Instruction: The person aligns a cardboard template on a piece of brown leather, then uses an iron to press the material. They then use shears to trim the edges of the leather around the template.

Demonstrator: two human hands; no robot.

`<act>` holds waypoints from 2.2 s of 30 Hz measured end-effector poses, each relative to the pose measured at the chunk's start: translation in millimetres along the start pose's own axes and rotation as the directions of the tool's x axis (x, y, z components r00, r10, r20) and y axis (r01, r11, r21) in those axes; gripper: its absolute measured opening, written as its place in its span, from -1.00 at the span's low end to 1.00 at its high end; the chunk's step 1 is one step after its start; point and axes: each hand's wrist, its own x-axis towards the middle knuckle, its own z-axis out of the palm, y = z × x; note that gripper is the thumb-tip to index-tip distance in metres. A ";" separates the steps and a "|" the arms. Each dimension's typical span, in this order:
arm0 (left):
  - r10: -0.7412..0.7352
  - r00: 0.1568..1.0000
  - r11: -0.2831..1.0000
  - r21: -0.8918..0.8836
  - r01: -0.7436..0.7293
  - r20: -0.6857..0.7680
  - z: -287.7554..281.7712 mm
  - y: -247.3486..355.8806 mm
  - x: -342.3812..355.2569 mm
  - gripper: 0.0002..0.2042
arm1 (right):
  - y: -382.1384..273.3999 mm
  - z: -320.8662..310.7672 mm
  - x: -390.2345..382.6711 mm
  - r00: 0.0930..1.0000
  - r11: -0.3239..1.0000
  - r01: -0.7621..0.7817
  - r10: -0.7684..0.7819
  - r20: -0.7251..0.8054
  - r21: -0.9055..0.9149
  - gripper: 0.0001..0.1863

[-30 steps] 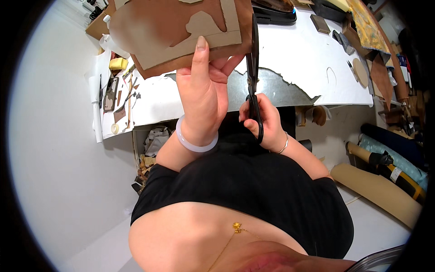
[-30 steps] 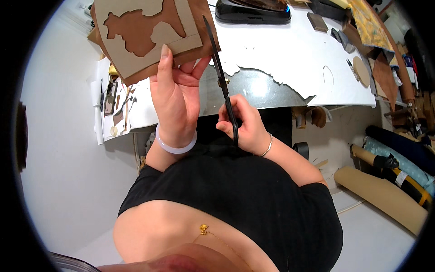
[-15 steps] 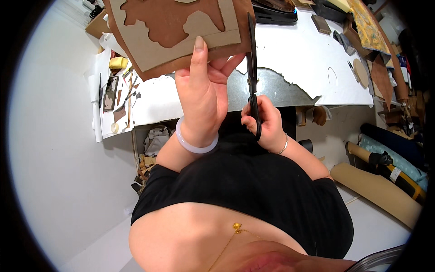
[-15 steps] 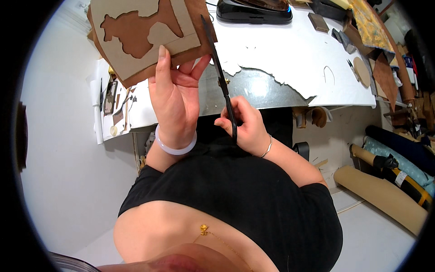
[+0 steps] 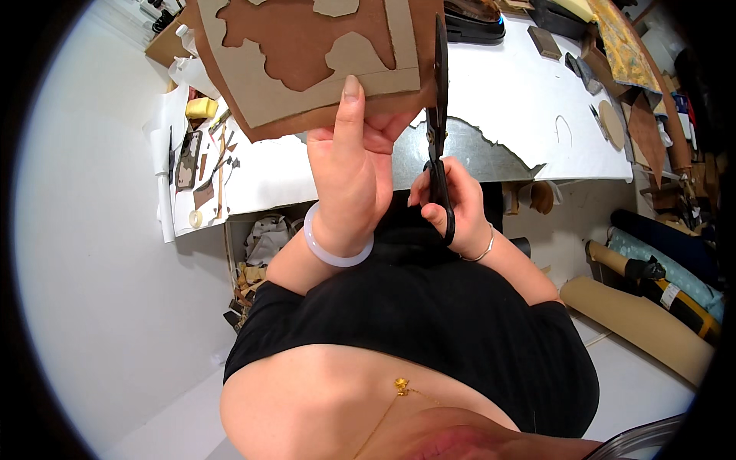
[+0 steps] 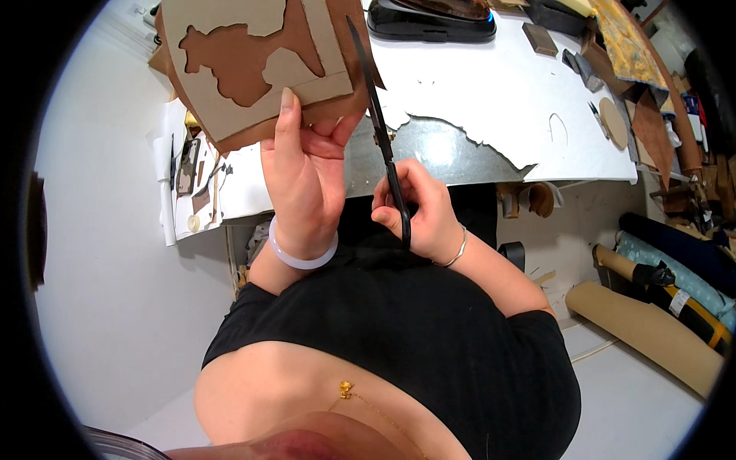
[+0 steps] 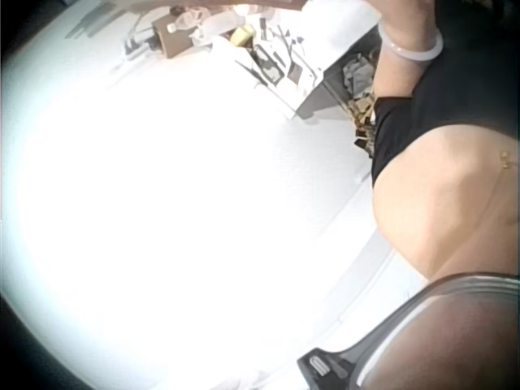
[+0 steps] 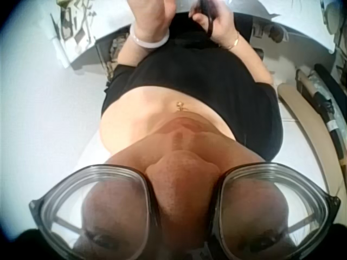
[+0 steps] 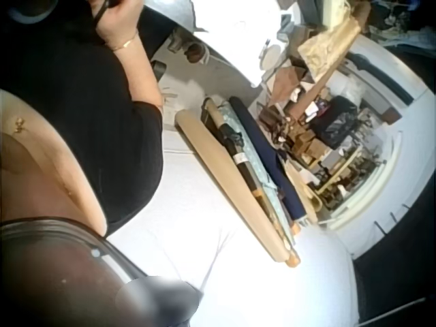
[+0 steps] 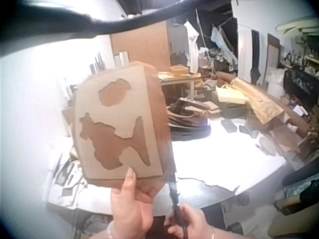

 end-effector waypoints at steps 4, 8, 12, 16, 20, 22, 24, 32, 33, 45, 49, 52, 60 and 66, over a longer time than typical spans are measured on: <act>0.000 1.000 1.000 -0.008 0.001 0.010 -1.5 -1.9 -0.4 -0.66 | 2.2 0.4 -0.6 1.000 1.000 0.000 0.000 -0.006 0.018 -0.49; -0.010 0.999 0.998 -0.056 0.008 -0.030 4.4 -1.0 -0.1 -0.71 | 4.9 1.5 -2.0 1.000 1.000 0.002 -0.001 -0.021 0.020 -0.53; -0.013 1.000 0.998 -0.066 0.012 -0.016 5.3 -1.5 0.2 -0.70 | 5.9 2.4 -3.9 0.999 1.000 -0.006 0.007 -0.045 0.022 -0.61; -0.024 1.000 0.998 -0.059 0.023 -0.017 6.1 1.4 -0.6 -0.69 | 0.5 -0.8 -6.2 0.991 0.992 -0.128 0.127 -0.041 -0.024 -0.65; -0.054 0.997 0.998 -0.045 0.051 -0.059 8.9 1.5 -1.5 -0.67 | -0.3 0.2 -6.3 0.991 0.992 -0.121 0.122 -0.052 0.021 -0.63; -0.050 0.996 0.998 -0.047 0.047 -0.068 12.3 1.3 -2.7 -0.67 | 0.3 0.7 -5.1 0.997 0.997 -0.065 0.066 -0.046 0.035 -0.54; -0.054 0.996 0.998 -0.038 0.052 -0.064 12.6 -0.2 -3.2 -0.67 | 1.1 1.4 -2.6 0.999 1.000 0.016 -0.016 -0.045 0.004 -0.37; -0.081 0.995 0.995 -0.058 0.077 -0.061 11.6 -4.4 -12.2 -0.69 | -11.6 -6.7 2.6 1.000 0.999 -0.013 0.013 -0.008 0.053 -0.49; -0.075 0.996 0.995 -0.065 0.071 -0.057 11.5 -4.9 -12.6 -0.70 | -12.1 -6.8 2.7 1.000 0.999 -0.013 0.014 -0.011 0.045 -0.49; -0.028 1.000 0.999 -0.046 0.027 -0.012 12.4 -5.1 -15.8 -0.70 | -13.4 -3.7 -2.8 0.998 0.998 -0.047 0.049 -0.044 0.049 -0.63; -0.028 1.000 0.999 -0.046 0.028 -0.010 13.6 -4.4 -17.1 -0.69 | -11.7 -1.8 -5.0 0.996 0.996 -0.059 0.063 -0.061 0.065 -0.65; -0.037 0.999 0.999 -0.038 0.037 -0.019 14.7 -3.8 -20.0 -0.69 | -11.4 -4.6 -6.5 0.998 0.996 -0.045 0.047 -0.033 0.072 -0.61; -0.075 0.997 0.997 -0.029 0.075 0.007 14.6 -4.7 -31.6 -0.69 | -22.6 -6.1 -0.5 0.999 0.993 0.030 -0.027 -0.025 0.116 -0.50; -0.046 0.999 0.998 -0.030 0.047 0.026 16.9 -4.2 -35.3 -0.69 | -28.8 -3.9 1.4 0.997 0.992 0.065 -0.060 -0.046 0.106 -0.51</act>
